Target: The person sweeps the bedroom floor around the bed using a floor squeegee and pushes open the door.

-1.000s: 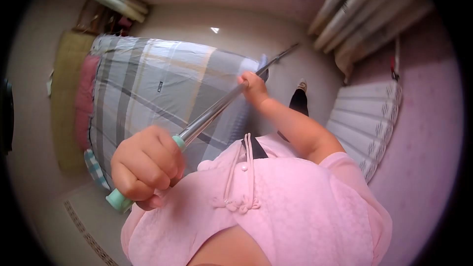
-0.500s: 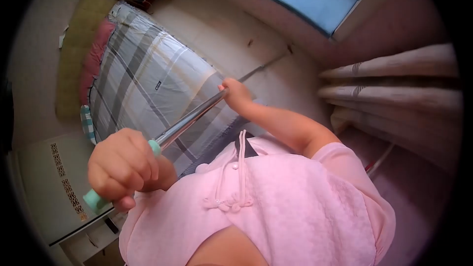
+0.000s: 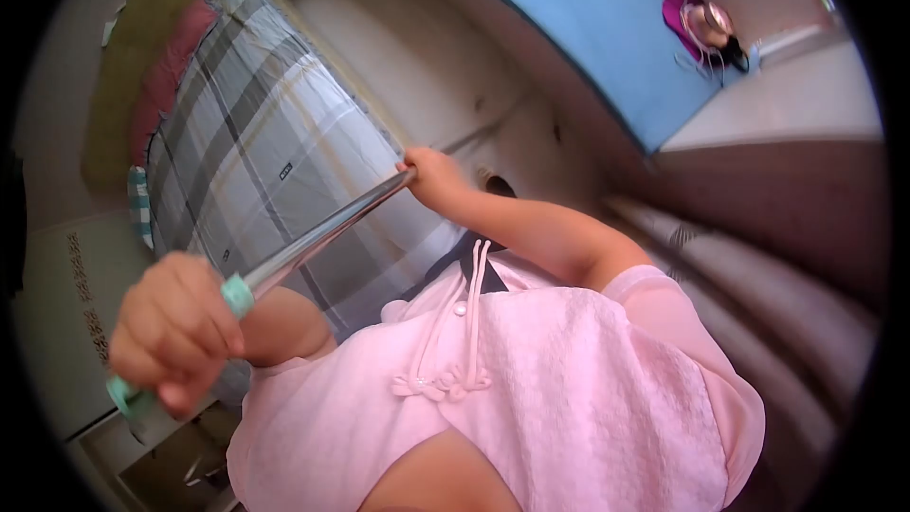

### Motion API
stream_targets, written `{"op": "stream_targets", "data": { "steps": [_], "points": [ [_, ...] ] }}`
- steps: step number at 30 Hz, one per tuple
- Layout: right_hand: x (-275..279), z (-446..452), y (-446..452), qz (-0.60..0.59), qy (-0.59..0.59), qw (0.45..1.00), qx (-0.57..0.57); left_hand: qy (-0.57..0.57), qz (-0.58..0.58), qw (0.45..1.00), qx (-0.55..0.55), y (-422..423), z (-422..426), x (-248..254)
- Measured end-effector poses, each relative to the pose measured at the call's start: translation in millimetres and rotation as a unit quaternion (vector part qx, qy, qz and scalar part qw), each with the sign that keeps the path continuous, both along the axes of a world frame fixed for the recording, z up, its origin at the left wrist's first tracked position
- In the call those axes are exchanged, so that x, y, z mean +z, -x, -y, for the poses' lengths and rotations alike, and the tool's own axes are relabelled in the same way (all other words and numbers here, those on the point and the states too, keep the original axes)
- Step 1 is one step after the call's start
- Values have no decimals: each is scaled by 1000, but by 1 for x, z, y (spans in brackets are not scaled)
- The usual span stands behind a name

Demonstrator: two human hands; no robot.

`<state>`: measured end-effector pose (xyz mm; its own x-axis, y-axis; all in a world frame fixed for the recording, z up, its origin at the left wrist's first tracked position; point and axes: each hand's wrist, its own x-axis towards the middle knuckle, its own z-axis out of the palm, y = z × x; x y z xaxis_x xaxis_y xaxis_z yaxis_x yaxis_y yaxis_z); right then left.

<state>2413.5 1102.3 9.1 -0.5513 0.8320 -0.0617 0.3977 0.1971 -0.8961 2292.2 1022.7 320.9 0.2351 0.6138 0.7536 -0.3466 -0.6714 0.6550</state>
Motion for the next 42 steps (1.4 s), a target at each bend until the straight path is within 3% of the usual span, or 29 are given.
{"op": "stream_targets", "data": {
  "steps": [5,6,10,13,16,20,23,24,27,32,33,35,37,38,40,42],
  "points": [
    [6,-80,52,54,7,995,78,-17,32,999,17,69,-89,3],
    [8,-99,67,38,8,996,85,-18,40,997,65,80,-105,3],
    [8,-181,127,51,42,993,97,-22,-34,994,104,114,-168,4],
    [-4,-249,173,17,160,979,124,-24,-128,987,94,133,-219,-6],
    [-36,-316,226,-12,168,970,178,-12,-194,975,105,151,-267,-30],
    [-38,-368,283,-5,-26,975,220,-63,-163,967,185,184,-310,-41],
    [-31,-405,326,-23,-1,977,214,-30,-78,962,259,233,-349,-43],
    [-30,-420,343,-42,-57,967,245,-37,-67,953,294,253,-363,-37],
    [-14,-473,405,-43,-30,947,318,-18,-39,918,394,322,-417,-11],
    [7,-548,476,-11,-23,927,374,35,2,916,400,403,-504,18],
    [15,-561,484,-12,-23,927,373,-3,4,903,430,411,-526,17],
    [29,-592,506,4,26,917,398,-78,11,865,495,421,-564,6],
    [42,-623,536,35,112,891,439,16,-64,745,664,434,-595,-26],
    [34,-641,551,-33,37,892,449,101,-59,802,586,453,-606,-45],
    [2,-681,572,-162,-108,868,457,242,-66,770,586,497,-625,-111],
    [65,-726,577,-178,-61,884,428,266,0,762,590,529,-654,-151]
  ]
}}
